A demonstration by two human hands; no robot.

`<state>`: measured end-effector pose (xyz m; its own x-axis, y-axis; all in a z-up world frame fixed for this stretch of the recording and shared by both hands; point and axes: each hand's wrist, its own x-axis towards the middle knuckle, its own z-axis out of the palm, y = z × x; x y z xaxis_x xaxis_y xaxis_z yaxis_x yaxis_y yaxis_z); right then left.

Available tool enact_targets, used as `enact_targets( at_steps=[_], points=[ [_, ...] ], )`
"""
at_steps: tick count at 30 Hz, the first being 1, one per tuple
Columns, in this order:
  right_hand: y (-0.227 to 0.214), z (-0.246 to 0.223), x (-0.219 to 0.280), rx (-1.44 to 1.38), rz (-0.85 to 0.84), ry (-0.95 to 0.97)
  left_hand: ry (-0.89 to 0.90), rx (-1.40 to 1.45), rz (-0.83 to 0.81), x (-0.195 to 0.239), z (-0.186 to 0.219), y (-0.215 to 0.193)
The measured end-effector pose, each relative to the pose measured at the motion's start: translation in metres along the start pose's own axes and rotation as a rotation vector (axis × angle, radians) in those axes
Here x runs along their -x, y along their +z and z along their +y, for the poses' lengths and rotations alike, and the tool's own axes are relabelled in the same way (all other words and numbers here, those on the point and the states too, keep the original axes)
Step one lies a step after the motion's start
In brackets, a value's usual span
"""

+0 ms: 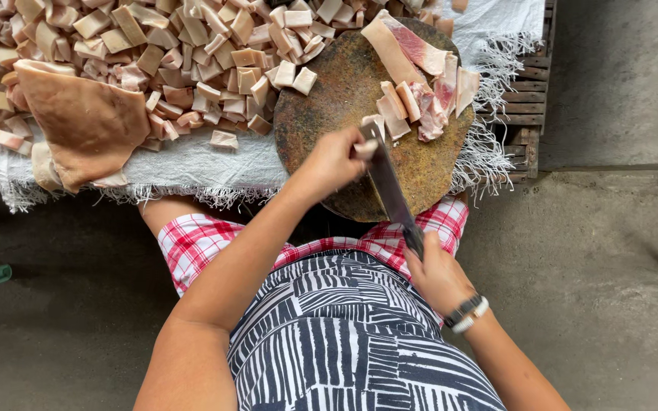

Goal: The person slices pieces of pork skin and fat into smaller squares using a large cleaver on a wooden cutting board.

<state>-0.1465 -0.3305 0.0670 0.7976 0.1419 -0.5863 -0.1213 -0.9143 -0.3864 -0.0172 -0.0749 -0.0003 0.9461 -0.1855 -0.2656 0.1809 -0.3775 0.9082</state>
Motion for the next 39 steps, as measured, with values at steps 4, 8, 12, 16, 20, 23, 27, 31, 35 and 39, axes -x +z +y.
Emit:
enact_targets(
  at_steps=[4, 8, 12, 16, 20, 23, 27, 31, 35, 39],
  points=[
    [0.005, -0.027, -0.042, 0.006, 0.002, 0.013, 0.046, 0.126, -0.192, 0.032, 0.019, 0.012],
    [-0.014, -0.031, -0.058, -0.115, 0.036, -0.071, 0.174, 0.212, -0.209, 0.036, 0.027, 0.002],
    [-0.037, -0.024, -0.051, -0.185, 0.022, 0.048, -0.102, 0.144, -0.282, 0.002, 0.021, -0.030],
    [-0.034, -0.015, -0.043, -0.180, 0.167, -0.045, -0.059, 0.026, -0.169, -0.031, 0.011, -0.026],
    [-0.021, -0.018, -0.038, -0.110, 0.309, -0.156, 0.242, -0.435, 0.288, -0.040, 0.000, -0.019],
    [-0.023, -0.025, -0.027, -0.129, 0.433, -0.338, 0.216, -0.230, 0.330, -0.026, -0.014, -0.028],
    [-0.038, -0.039, -0.006, -0.228, 0.411, -0.194, 0.231, -0.224, 0.374, -0.006, -0.017, -0.047],
    [-0.027, -0.041, 0.009, -0.414, 0.497, -0.220, 0.265, -0.170, 0.406, 0.006, -0.011, -0.062],
    [-0.010, -0.030, -0.015, 0.025, 0.083, -0.040, 0.216, -0.218, 0.350, 0.002, -0.005, -0.066],
    [-0.009, -0.015, -0.011, -0.009, 0.102, -0.031, 0.367, -0.340, 0.259, -0.004, -0.010, -0.040]
  ],
)
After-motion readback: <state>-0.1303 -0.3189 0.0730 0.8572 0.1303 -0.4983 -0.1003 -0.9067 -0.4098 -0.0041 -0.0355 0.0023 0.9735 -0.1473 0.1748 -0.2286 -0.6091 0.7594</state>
